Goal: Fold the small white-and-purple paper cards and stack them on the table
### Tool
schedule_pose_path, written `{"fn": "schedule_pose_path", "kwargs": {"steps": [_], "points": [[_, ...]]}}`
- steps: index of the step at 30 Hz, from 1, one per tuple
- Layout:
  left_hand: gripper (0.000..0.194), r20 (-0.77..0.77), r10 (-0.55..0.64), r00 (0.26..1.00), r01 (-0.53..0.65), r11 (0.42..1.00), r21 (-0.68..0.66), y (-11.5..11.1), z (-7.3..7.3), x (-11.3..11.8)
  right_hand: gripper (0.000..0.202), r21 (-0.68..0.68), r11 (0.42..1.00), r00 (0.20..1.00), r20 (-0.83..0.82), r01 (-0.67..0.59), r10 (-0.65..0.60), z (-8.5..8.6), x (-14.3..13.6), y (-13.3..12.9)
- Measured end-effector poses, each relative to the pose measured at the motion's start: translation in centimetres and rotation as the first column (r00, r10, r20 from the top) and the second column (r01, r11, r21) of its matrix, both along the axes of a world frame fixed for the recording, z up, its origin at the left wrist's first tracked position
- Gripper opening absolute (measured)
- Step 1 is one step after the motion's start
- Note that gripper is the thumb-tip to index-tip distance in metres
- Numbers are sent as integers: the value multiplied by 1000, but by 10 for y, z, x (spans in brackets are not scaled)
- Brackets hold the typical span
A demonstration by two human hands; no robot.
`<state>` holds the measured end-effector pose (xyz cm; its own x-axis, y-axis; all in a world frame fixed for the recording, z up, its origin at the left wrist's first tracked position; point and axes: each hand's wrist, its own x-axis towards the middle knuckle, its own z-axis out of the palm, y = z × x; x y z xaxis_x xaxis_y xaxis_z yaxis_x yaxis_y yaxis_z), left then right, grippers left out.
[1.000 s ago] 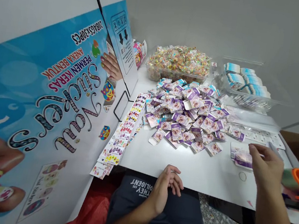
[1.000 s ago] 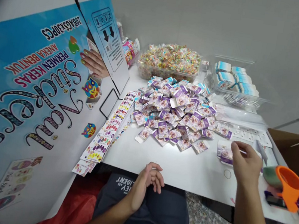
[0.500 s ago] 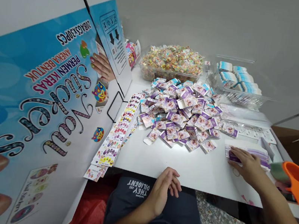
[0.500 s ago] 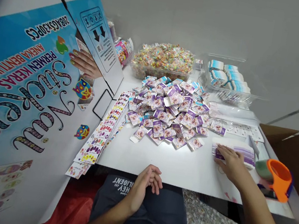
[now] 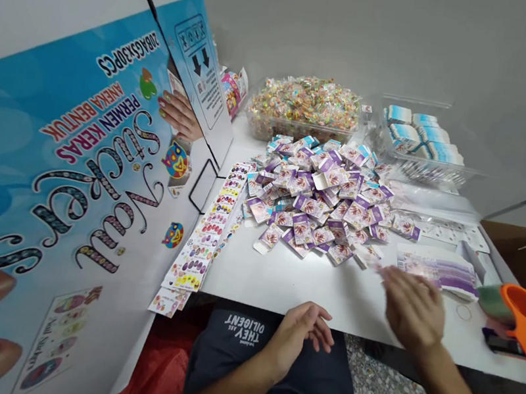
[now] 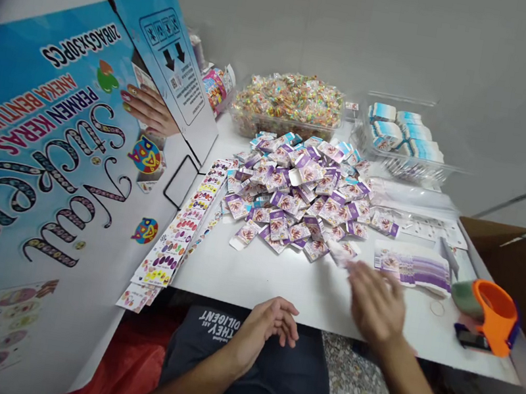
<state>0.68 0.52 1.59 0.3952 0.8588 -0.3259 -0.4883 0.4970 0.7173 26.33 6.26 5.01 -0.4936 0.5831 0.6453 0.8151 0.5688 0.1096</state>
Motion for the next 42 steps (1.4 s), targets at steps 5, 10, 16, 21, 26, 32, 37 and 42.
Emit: {"fn": "schedule_pose_path", "kwargs": {"steps": [5,10,16,21,26,32,37,42], "points": [[76,303,67,951,-42,995,-88,7,12,-10,29,-223,882,910,-110,-416,401,-8,-84,-69],[76,329,-6,944,42,994,-101,6,8,-22,37,-291,839,885,-233,-459,404,-10,-104,-89],[64,318,-130,939,153,987,-47,0,-5,-18,41,-527,768,875,-477,-364,87,18,-107,-61],[65,382,-328,864,350,937,11,-1,-2,-22,7,-707,389,785,-615,-591,74,30,-103,-39],[64,309,-303,901,314,949,16,-5,-3,-22,12,-722,233,749,-661,-652,48,35,-107,-34],[72,281,-332,901,351,936,-21,-3,-6,-21,16,-733,174,751,-657,-658,70,45,-116,-32],[59,-33,-203,979,201,978,-53,2,-3,-22,19,-817,364,895,-416,-446,163,53,-115,-31],[46,122,-61,991,88,970,-228,7,0,-19,16,-742,577,929,-361,-341,85,27,-122,-37]]}}
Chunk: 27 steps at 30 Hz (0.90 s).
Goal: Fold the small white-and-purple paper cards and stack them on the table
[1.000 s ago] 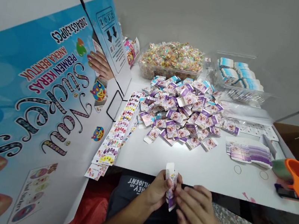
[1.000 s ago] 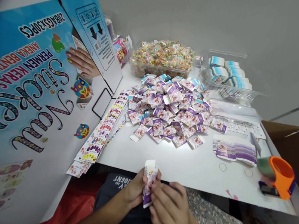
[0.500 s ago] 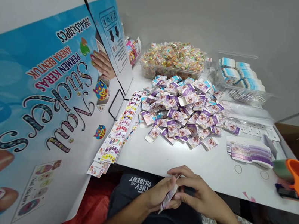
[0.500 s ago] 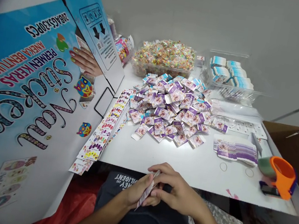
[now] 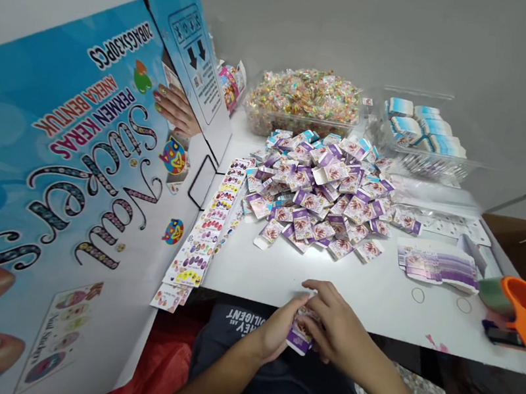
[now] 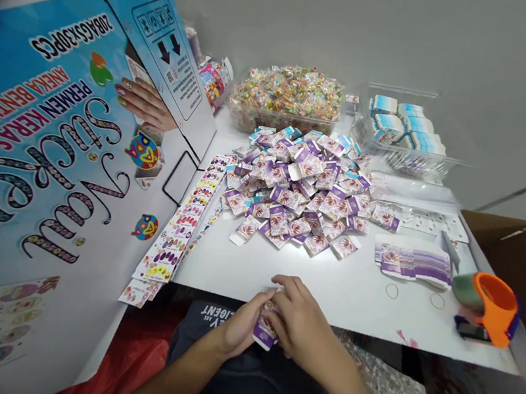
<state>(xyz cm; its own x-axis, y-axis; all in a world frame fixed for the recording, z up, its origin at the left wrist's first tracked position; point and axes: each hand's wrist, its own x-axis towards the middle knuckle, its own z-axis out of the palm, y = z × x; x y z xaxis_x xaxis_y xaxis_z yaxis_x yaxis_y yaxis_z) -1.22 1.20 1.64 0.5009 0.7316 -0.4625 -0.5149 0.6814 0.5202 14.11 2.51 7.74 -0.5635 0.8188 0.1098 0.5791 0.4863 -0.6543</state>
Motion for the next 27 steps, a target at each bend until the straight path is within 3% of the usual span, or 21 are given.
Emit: {"fn": "schedule_pose_path", "kwargs": {"steps": [4,7,10,13,16,21,24,25,27], "points": [[44,114,6,993,7,993,-117,1,3,-1,22,144,968,968,-172,206,-180,-24,-5,-11],[29,43,195,980,-182,962,-202,-1,5,1,26,155,961,946,-267,230,-184,-30,-9,-18],[20,-69,336,939,-343,920,-192,-3,5,4,27,22,981,938,-299,190,-175,-30,-13,-19],[25,-73,189,979,-199,961,-191,-5,2,5,10,-113,977,933,-292,183,-208,-29,-14,-19],[37,-28,56,998,-60,985,-161,-5,3,4,17,-113,975,924,-314,190,-217,-33,-12,-20],[61,-27,94,995,-97,989,-114,0,11,1,40,61,971,928,-314,231,-201,-39,-11,-25],[66,-54,115,992,-120,989,-89,0,13,0,35,122,974,926,-351,191,-138,-38,-12,-25],[67,-70,110,992,-115,991,-75,-1,12,1,30,69,978,915,-372,197,-158,-37,-13,-25],[70,-105,75,992,-81,995,-50,-4,9,3,22,-176,957,866,-410,232,-285,-34,-15,-24]]}}
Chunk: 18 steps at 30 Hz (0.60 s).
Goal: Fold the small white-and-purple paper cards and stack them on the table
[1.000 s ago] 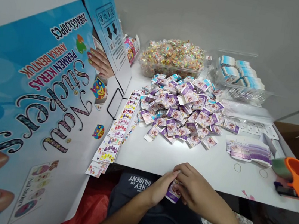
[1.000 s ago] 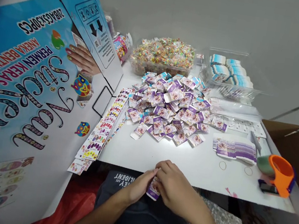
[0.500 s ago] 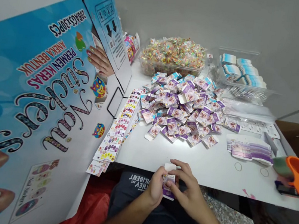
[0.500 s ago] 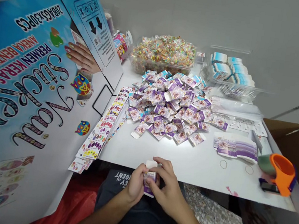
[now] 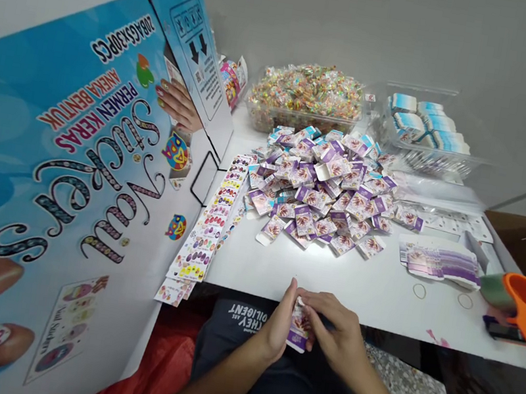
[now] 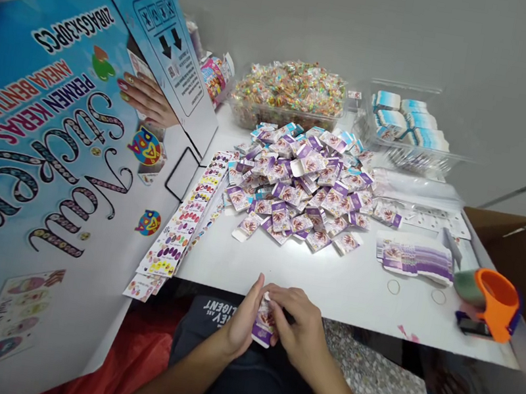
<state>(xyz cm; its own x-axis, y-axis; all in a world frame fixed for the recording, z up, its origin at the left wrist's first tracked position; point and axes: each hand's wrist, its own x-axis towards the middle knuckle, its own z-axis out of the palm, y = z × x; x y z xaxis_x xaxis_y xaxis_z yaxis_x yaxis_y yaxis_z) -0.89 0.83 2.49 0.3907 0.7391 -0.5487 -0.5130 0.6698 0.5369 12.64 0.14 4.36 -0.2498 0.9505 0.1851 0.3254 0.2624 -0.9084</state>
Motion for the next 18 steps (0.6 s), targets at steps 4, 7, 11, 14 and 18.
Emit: {"fn": "schedule_pose_path", "kwargs": {"steps": [4,7,11,14,18], "points": [[76,-82,-57,995,62,997,54,-3,-6,3,31,-534,846,952,-257,5,-167,7,-5,5],[74,-160,-66,985,82,992,96,-3,-6,2,39,-637,769,885,-386,-50,-262,10,-8,9],[57,-237,-29,971,75,979,188,-3,-6,0,39,-650,760,871,-385,-21,-305,7,-11,7],[43,-176,-18,984,55,976,210,-4,-7,-2,32,-594,803,884,-351,44,-309,2,-12,0],[32,-106,5,994,16,979,203,-2,-8,-6,17,-360,923,937,-254,138,-240,-4,-12,-7]]}}
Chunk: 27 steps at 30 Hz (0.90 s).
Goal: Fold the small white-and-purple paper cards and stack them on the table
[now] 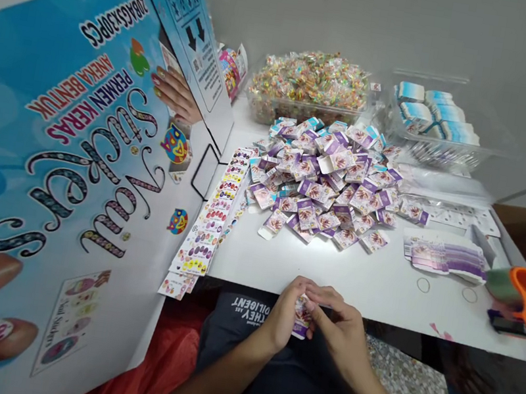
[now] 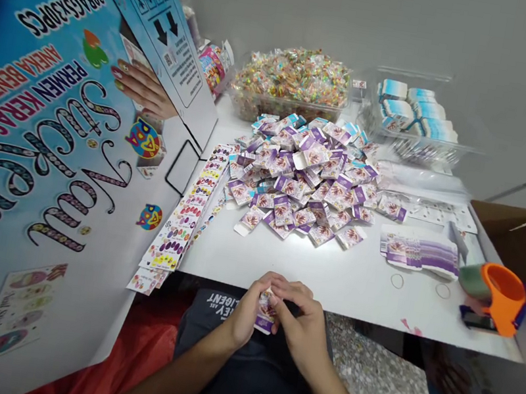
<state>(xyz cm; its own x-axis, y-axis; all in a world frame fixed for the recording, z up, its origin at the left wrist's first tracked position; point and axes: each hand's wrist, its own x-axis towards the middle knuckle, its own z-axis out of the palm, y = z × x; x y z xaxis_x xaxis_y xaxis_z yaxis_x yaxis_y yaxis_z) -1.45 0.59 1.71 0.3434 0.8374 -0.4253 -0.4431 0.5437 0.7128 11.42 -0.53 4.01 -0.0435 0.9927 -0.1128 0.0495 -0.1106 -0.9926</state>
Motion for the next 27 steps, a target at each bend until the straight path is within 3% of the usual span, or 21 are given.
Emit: {"fn": "schedule_pose_path", "kwargs": {"steps": [3,5,9,12,15,17,19,21,24,26,27], "points": [[29,9,-7,1000,7,1000,0,1,0,-2,13,151,988,993,119,-40,22,-1,2,-1],[32,19,-22,1000,22,1000,-3,1,0,-1,13,159,983,988,143,-89,66,0,5,-1],[47,98,-9,995,10,1000,-14,2,2,2,21,-11,966,954,160,-256,255,12,19,10],[59,70,61,996,-61,998,3,6,2,3,27,-97,922,915,117,-376,385,30,33,39],[64,-4,113,994,-113,992,59,10,-1,3,38,65,981,983,-7,-183,184,49,46,84],[64,-19,138,990,-136,987,80,11,-5,3,48,219,975,996,-72,-36,53,57,54,113],[62,-20,161,987,-159,984,84,11,-8,4,56,337,941,1000,-22,-6,14,60,64,133],[62,-28,173,985,-170,982,88,10,-10,4,52,399,917,989,143,-26,-35,58,81,141],[62,-37,176,984,-172,982,80,9,-11,3,44,428,902,872,461,-58,-163,48,126,139],[63,-41,168,985,-165,984,71,10,-10,3,50,396,913,694,685,-97,-223,37,168,135],[63,-47,162,986,-159,985,68,10,-10,4,55,353,926,562,796,-131,-224,30,191,132]]}}
